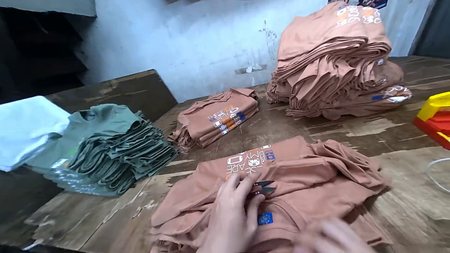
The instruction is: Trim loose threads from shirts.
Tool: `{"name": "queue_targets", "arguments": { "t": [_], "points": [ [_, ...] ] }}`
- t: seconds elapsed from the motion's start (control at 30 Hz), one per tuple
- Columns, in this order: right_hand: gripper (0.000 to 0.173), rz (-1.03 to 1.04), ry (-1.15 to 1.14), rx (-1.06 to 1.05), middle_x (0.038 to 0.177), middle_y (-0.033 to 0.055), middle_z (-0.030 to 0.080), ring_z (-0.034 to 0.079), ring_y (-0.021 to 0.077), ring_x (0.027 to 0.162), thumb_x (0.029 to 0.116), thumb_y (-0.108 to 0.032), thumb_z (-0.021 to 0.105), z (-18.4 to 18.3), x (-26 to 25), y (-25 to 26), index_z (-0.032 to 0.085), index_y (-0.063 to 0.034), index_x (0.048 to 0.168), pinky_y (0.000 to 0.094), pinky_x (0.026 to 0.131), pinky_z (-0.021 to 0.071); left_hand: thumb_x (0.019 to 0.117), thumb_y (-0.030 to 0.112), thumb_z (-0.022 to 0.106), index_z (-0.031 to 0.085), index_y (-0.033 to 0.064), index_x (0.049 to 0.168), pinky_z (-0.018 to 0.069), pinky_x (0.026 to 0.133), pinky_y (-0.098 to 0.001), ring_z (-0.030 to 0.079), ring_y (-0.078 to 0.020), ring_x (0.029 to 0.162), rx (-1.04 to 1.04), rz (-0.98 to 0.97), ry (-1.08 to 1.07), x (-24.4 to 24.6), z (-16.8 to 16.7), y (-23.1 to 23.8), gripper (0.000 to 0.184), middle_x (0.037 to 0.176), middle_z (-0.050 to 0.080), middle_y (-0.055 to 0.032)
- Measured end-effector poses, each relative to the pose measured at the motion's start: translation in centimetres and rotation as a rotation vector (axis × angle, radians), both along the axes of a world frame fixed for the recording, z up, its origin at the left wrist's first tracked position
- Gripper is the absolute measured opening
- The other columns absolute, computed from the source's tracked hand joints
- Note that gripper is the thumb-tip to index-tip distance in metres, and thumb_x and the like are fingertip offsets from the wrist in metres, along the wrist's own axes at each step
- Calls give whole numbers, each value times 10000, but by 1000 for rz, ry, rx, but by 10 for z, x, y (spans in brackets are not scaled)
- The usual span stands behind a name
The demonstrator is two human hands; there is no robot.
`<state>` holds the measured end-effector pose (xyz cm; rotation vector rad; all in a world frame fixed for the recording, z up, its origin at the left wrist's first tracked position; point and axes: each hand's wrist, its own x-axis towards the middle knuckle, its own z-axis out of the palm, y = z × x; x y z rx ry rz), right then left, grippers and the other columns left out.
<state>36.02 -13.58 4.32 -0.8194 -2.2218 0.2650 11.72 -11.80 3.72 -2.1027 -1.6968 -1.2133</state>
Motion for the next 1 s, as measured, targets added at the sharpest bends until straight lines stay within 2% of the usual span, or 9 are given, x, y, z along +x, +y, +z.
{"name": "queue_targets", "arguments": {
  "t": [0.07,0.13,0.23,0.37,0.53,0.67,0.73,0.83,1.0],
  "points": [
    [242,-198,85,48,919,72,694,659,235,909,997,-319,649,8,-16,25,801,-131,1005,397,794,560,944,266,656,757,239,1168,591,887,-366,687,-110,1018,14,38,21,12,2,-5,247,1086,714,51],
    [201,-310,28,54,973,21,721,693,205,927,921,-353,692,-5,-32,51,809,-198,973,415,755,590,913,202,672,785,243,1067,590,859,-366,699,-112,984,0,62,45,19,1,-10,195,1027,737,71],
    [94,-358,84,25,901,-12,693,693,141,815,875,-212,698,-21,-42,64,779,-173,848,353,665,598,891,196,704,793,228,1064,597,840,-369,704,-129,951,-63,64,27,22,0,-15,198,995,732,53],
    [148,-356,196,69,914,-3,677,669,111,839,920,-223,633,-26,-40,65,748,-146,870,280,712,582,897,226,708,787,215,1120,605,861,-347,706,-121,966,-100,19,8,29,-3,-12,237,1020,729,37],
    [188,-250,226,142,948,9,682,661,112,911,968,-207,566,-24,-37,66,722,-130,895,259,780,568,912,207,669,798,244,1011,603,839,-309,706,-68,934,-43,-14,31,35,-8,5,167,959,734,91],
    [314,129,42,-20,904,96,706,685,223,906,993,-310,646,-2,-8,38,717,-74,799,400,766,573,916,264,697,758,214,1138,594,877,-361,689,-110,995,-52,35,-93,26,-5,-2,236,1055,713,48],
    [374,-21,2,40,890,109,717,682,239,866,956,-396,711,-6,-11,20,723,-76,763,396,720,562,892,364,721,731,224,1206,584,870,-358,667,-115,1010,-61,71,-101,20,-3,-6,345,1083,687,40],
    [224,-306,-64,202,972,94,727,678,266,897,928,-325,704,-24,-28,18,786,-128,856,409,727,560,887,351,739,759,259,1148,576,901,-332,670,-63,1002,-26,-9,-55,15,-5,-4,278,1056,704,94],
    [143,-244,164,35,1006,92,711,663,215,978,925,-216,711,-32,-28,17,760,-103,851,347,849,555,906,265,707,787,301,1014,545,832,-338,673,-74,949,51,-100,93,-1,-5,-6,139,973,726,123]
  ]
}}
